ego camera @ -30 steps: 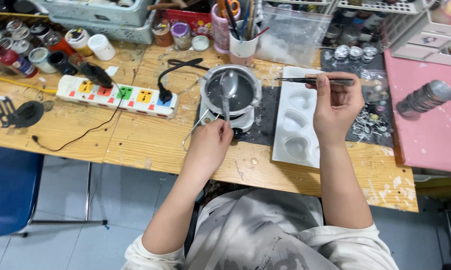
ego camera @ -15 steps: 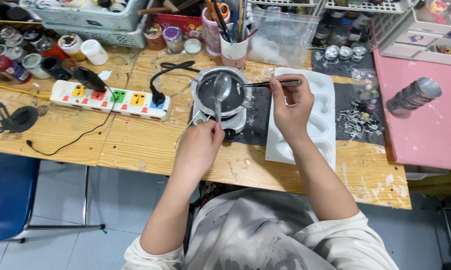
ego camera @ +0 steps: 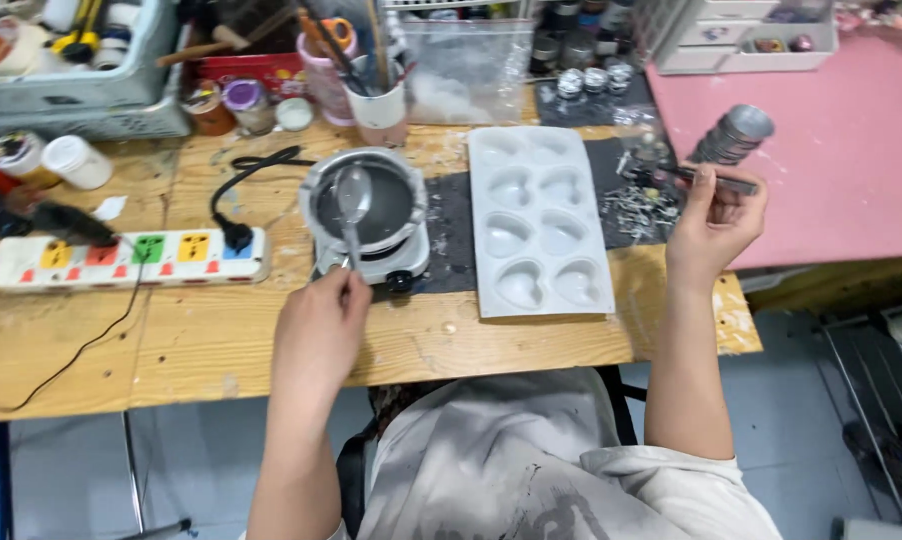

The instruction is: Melting and stirring wax in a heating pot at a workbench for candle making.

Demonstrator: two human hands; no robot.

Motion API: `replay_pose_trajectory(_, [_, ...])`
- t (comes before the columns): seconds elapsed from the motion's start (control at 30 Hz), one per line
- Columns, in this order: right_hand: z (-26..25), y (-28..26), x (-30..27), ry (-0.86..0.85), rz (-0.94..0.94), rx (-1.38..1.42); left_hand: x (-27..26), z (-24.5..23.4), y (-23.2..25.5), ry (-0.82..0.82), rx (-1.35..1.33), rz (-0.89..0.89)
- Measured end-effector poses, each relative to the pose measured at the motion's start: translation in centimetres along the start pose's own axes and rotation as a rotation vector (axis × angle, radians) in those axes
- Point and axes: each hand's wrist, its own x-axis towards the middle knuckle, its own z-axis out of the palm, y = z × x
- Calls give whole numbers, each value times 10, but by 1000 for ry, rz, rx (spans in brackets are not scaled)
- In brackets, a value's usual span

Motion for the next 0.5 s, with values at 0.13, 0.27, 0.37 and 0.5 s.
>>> replay_pose_trajectory(0.13, [-36,37,-18,-15,26,-167,1,0,9,-38,-15,-54])
replay_pose_trajectory(0.27, [-54,35,-29,-165,112,-262,2,2,11,-52,-5,-79])
replay_pose_trajectory(0.37, [-64,20,-33,-229,82,-295,1,2,8,-57,-12,-85])
replay_pose_trajectory(0.5, [-74,9,-36,-227,68,-287,-2,-4,16,-86,-19,-154])
